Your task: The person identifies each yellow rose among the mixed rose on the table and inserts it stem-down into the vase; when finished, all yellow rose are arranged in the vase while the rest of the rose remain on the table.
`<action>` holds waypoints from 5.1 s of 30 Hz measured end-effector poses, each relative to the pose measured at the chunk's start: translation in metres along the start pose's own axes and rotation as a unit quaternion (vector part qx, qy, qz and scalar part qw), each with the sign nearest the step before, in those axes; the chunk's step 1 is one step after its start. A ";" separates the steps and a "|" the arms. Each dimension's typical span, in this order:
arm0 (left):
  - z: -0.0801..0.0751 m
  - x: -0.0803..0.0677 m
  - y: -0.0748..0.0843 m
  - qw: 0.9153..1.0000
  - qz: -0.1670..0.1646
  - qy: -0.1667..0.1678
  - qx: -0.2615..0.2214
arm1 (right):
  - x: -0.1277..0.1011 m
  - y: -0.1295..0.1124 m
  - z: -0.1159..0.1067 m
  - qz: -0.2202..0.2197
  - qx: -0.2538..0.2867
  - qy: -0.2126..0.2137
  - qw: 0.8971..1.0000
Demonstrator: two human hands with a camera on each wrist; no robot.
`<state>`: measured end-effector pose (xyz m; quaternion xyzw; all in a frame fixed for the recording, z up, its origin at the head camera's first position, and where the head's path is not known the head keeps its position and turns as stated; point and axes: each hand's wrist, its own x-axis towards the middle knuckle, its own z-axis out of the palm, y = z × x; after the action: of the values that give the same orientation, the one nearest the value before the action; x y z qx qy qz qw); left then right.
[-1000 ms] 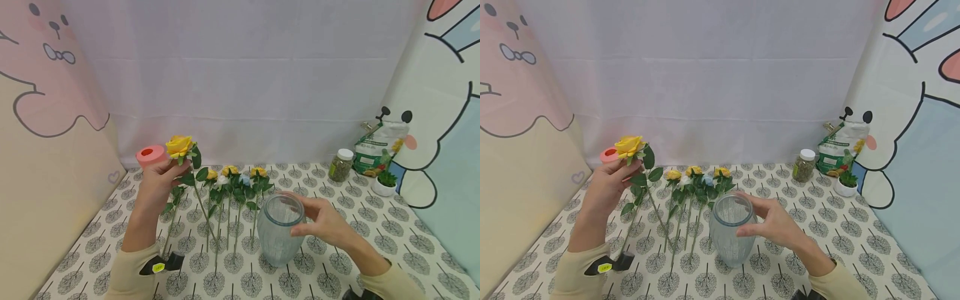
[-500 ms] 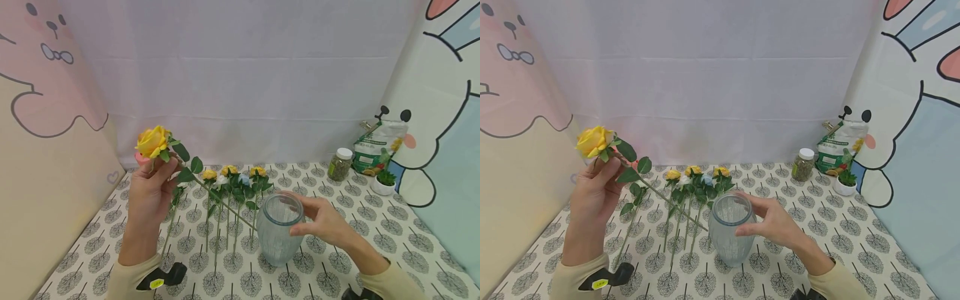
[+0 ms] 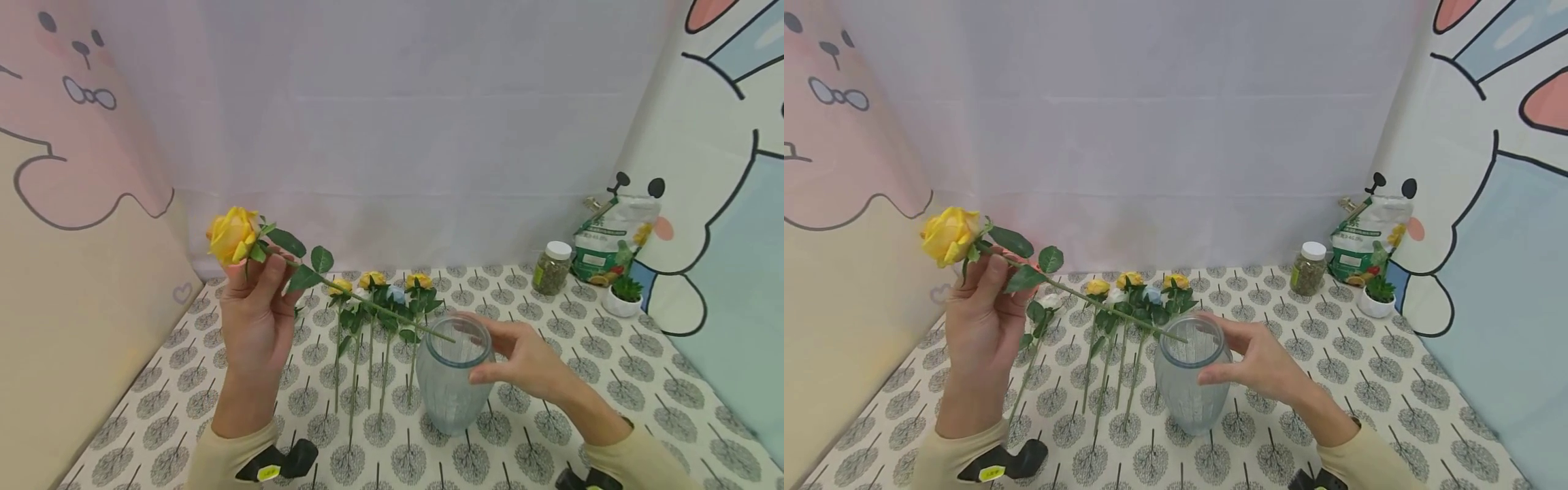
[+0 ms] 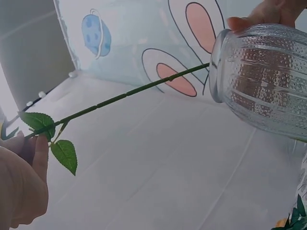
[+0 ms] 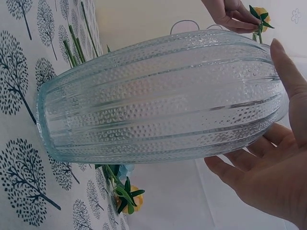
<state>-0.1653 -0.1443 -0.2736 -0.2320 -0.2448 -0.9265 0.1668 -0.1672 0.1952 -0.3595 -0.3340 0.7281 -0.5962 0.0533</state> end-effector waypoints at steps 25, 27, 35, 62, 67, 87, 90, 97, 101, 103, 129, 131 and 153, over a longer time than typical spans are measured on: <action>0.012 -0.013 -0.065 0.970 -0.073 -0.054 0.225 | -0.001 0.003 -0.002 -0.010 0.000 0.001 1.000; 0.013 -0.015 -0.069 0.969 -0.080 -0.052 0.229 | 0.000 0.003 -0.002 -0.015 0.001 -0.001 1.000; 0.016 -0.019 -0.079 0.962 -0.116 -0.048 0.241 | 0.000 0.002 -0.001 -0.011 0.010 -0.002 1.000; 0.009 -0.028 -0.099 0.938 -0.164 -0.114 0.284 | 0.001 0.002 -0.002 -0.016 0.003 -0.001 1.000; 0.008 -0.028 -0.101 0.926 -0.178 -0.130 0.306 | 0.001 0.002 -0.002 -0.013 0.002 -0.002 1.000; 0.002 -0.030 -0.105 0.900 -0.189 -0.163 0.358 | -0.001 0.003 -0.001 -0.009 -0.005 0.007 1.000; 0.001 -0.030 -0.107 0.899 -0.196 -0.163 0.356 | -0.001 0.003 -0.001 -0.012 0.001 0.006 1.000; -0.004 -0.030 -0.113 0.892 -0.203 -0.165 0.369 | 0.000 0.003 -0.001 -0.012 -0.002 0.007 1.000; -0.007 -0.030 -0.115 0.887 -0.205 -0.171 0.376 | 0.001 0.003 -0.001 -0.017 -0.003 0.005 1.000; -0.009 -0.030 -0.116 0.887 -0.209 -0.172 0.375 | 0.001 0.004 -0.001 -0.022 -0.006 0.003 1.000; -0.028 -0.013 -0.112 0.862 -0.257 -0.235 0.367 | -0.002 0.003 0.001 -0.015 -0.020 0.012 1.000; -0.031 -0.010 -0.112 0.860 -0.255 -0.239 0.371 | -0.002 0.004 0.000 -0.015 -0.020 0.012 1.000; -0.124 0.045 -0.085 0.700 -0.101 -0.014 0.707 | -0.002 0.003 0.000 -0.009 -0.006 0.005 1.000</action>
<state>-0.2824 -0.1489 -0.3786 -0.0324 -0.8521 -0.4891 0.1835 -0.1667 0.1969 -0.3625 -0.3381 0.7288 -0.5939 0.0421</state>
